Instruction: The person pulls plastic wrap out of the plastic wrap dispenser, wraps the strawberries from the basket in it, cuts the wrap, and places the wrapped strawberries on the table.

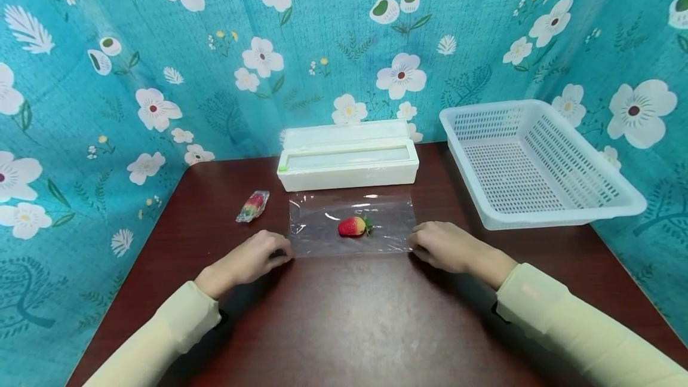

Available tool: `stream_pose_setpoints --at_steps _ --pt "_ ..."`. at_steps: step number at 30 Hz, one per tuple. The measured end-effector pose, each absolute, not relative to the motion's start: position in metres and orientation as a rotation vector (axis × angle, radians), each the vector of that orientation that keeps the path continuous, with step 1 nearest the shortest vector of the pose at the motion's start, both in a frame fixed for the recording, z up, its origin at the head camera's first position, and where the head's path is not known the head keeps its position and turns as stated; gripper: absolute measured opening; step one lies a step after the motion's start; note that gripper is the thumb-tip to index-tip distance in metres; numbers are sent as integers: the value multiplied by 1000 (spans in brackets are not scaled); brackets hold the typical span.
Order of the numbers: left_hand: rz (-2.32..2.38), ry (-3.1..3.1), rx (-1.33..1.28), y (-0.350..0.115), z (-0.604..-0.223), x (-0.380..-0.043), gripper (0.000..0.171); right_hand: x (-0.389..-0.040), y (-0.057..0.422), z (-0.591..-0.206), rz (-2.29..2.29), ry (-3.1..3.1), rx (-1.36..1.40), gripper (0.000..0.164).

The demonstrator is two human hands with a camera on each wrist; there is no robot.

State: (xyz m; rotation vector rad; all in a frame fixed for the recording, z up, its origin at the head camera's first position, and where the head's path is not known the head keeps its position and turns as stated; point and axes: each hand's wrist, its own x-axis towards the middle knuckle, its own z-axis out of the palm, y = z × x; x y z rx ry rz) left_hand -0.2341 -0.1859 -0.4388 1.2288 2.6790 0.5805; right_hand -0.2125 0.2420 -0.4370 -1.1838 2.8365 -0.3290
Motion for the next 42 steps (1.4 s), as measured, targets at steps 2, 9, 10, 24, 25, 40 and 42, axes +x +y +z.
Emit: stream_pose_setpoints --at_steps 2,9,10,24,25,40,42 --pt "607 2679 1211 -186 -437 -236 11 -213 243 -436 -352 2836 -1147 18" --pt "690 2655 1178 -187 -434 -243 7 -218 244 -432 -462 2781 -1058 13" --pt "699 2655 1169 -187 -433 -244 8 -220 245 -431 -481 2770 -1057 12" --pt "804 2710 1202 -185 -432 -259 5 -241 246 -428 -580 2809 -919 7" --pt "803 2719 1199 -184 -431 -261 5 -242 245 -428 -582 2820 -916 8" --pt "785 2790 1108 -178 -434 -284 2 -263 240 -427 -663 2880 -773 8" --pt "785 2802 1098 -177 -433 -287 3 -266 240 -428 -669 2890 -786 8"
